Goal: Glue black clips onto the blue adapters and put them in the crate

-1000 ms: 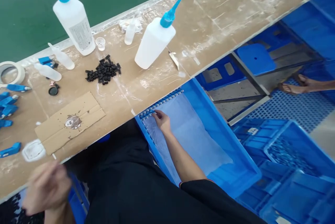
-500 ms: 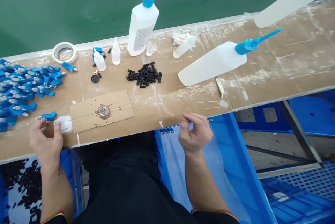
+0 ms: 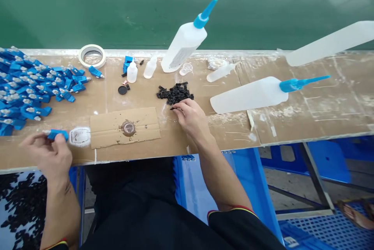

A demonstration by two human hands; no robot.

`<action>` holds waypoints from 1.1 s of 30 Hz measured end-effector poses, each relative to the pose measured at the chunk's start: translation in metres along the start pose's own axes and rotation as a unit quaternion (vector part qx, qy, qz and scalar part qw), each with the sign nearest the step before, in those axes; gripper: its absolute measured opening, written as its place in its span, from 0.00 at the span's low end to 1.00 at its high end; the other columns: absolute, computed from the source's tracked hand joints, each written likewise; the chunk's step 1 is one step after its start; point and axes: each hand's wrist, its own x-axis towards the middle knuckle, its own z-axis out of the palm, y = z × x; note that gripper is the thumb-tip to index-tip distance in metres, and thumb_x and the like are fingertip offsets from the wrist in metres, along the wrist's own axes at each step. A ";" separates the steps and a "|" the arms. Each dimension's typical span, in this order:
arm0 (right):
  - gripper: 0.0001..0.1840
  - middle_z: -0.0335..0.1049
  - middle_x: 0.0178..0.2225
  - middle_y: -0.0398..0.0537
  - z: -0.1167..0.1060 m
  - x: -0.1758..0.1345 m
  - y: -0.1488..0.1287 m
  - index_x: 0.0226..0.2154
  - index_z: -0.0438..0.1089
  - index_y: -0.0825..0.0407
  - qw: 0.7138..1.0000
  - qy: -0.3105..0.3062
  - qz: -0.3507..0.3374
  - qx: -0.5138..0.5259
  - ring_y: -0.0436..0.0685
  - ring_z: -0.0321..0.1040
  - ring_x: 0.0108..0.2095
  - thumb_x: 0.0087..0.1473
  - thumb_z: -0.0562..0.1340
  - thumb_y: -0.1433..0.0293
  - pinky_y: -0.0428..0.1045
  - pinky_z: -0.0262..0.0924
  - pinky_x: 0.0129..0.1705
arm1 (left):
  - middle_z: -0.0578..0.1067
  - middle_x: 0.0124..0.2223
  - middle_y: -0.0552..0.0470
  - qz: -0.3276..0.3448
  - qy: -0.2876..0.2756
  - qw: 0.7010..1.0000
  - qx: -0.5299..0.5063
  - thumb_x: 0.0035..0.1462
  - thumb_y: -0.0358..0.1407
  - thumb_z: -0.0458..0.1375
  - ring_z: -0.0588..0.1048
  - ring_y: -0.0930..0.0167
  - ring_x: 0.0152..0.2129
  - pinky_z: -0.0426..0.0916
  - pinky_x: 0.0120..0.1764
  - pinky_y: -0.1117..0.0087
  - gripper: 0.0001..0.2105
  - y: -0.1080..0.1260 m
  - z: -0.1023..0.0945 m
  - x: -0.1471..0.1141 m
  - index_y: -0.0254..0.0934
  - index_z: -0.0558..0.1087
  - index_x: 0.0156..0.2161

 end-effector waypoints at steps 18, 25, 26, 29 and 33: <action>0.14 0.82 0.36 0.50 0.001 -0.050 -0.125 0.46 0.78 0.51 0.898 0.175 -0.219 0.339 0.58 0.81 0.32 0.57 0.70 0.78 0.52 0.79 0.30 | 0.80 0.39 0.48 0.168 -0.332 0.880 -0.294 0.64 0.27 0.62 0.79 0.73 0.34 0.75 0.38 0.74 0.08 0.085 0.047 -0.096 0.38 0.78 0.46; 0.14 0.81 0.37 0.51 0.010 -0.044 -0.140 0.46 0.77 0.51 0.897 0.058 -0.219 0.381 0.57 0.80 0.36 0.60 0.66 0.81 0.52 0.78 0.34 | 0.80 0.36 0.49 -0.073 -0.374 0.856 -0.349 0.64 0.36 0.63 0.78 0.72 0.32 0.73 0.37 0.72 0.07 0.067 0.030 -0.101 0.36 0.75 0.35; 0.13 0.81 0.37 0.51 0.010 -0.042 -0.141 0.46 0.77 0.51 0.895 0.020 -0.232 0.380 0.57 0.80 0.36 0.61 0.65 0.81 0.52 0.78 0.35 | 0.80 0.35 0.49 -0.108 -0.381 0.845 -0.360 0.64 0.38 0.63 0.77 0.72 0.30 0.72 0.35 0.73 0.10 0.064 0.028 -0.101 0.36 0.74 0.32; 0.11 0.81 0.39 0.52 0.009 -0.036 -0.142 0.45 0.76 0.51 0.887 -0.056 -0.260 0.377 0.57 0.80 0.38 0.62 0.64 0.80 0.52 0.79 0.38 | 0.78 0.34 0.50 -0.194 -0.383 0.811 -0.397 0.60 0.40 0.68 0.70 0.77 0.23 0.66 0.28 0.75 0.14 0.054 0.027 -0.105 0.35 0.71 0.29; 0.17 0.81 0.43 0.52 0.014 -0.036 -0.145 0.47 0.75 0.50 0.894 0.004 -0.239 0.379 0.57 0.80 0.41 0.57 0.70 0.80 0.52 0.80 0.40 | 0.76 0.34 0.53 -0.324 -0.332 0.752 -0.469 0.55 0.39 0.72 0.63 0.82 0.18 0.56 0.20 0.79 0.15 0.051 0.029 -0.114 0.36 0.69 0.32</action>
